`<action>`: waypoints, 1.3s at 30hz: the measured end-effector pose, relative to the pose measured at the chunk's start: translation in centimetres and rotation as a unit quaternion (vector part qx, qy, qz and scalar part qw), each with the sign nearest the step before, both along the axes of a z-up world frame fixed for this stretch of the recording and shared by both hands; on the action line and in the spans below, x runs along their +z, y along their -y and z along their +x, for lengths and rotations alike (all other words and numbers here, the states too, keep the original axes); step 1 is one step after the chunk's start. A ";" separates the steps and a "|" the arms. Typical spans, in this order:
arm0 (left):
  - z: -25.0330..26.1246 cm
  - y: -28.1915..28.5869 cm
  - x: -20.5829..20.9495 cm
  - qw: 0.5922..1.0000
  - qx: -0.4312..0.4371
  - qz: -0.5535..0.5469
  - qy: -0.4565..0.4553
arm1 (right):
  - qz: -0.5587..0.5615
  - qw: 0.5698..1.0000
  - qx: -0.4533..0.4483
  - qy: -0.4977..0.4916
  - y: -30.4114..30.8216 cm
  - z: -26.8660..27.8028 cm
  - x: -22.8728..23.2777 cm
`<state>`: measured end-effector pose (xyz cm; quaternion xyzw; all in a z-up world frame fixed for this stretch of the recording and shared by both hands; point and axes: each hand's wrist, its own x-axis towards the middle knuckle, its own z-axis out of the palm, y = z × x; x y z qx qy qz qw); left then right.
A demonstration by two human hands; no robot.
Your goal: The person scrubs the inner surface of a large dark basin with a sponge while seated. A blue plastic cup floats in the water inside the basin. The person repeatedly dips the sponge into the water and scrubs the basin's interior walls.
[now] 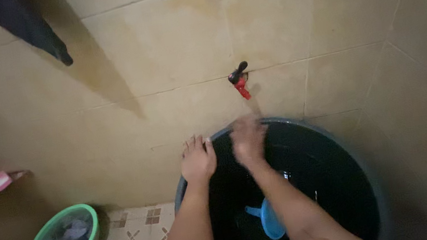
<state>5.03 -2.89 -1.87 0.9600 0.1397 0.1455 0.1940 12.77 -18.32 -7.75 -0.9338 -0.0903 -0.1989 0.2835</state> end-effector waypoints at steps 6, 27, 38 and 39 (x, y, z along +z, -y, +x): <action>0.9 1.2 -1.0 0.998 -0.009 -0.015 0.060 | -0.081 0.995 -0.008 0.060 1.4 -0.6 -0.5; 0.3 1.8 1.6 0.999 0.023 0.018 -0.023 | -0.072 0.994 -0.061 0.055 4.5 0.0 -2.1; 2.0 1.7 -1.2 0.996 -0.002 0.087 -0.015 | -0.080 0.996 -0.030 -0.006 2.8 1.1 -3.9; 2.2 1.7 -1.4 0.994 -0.003 0.100 -0.037 | -0.084 0.995 -0.024 0.038 4.2 1.5 -4.6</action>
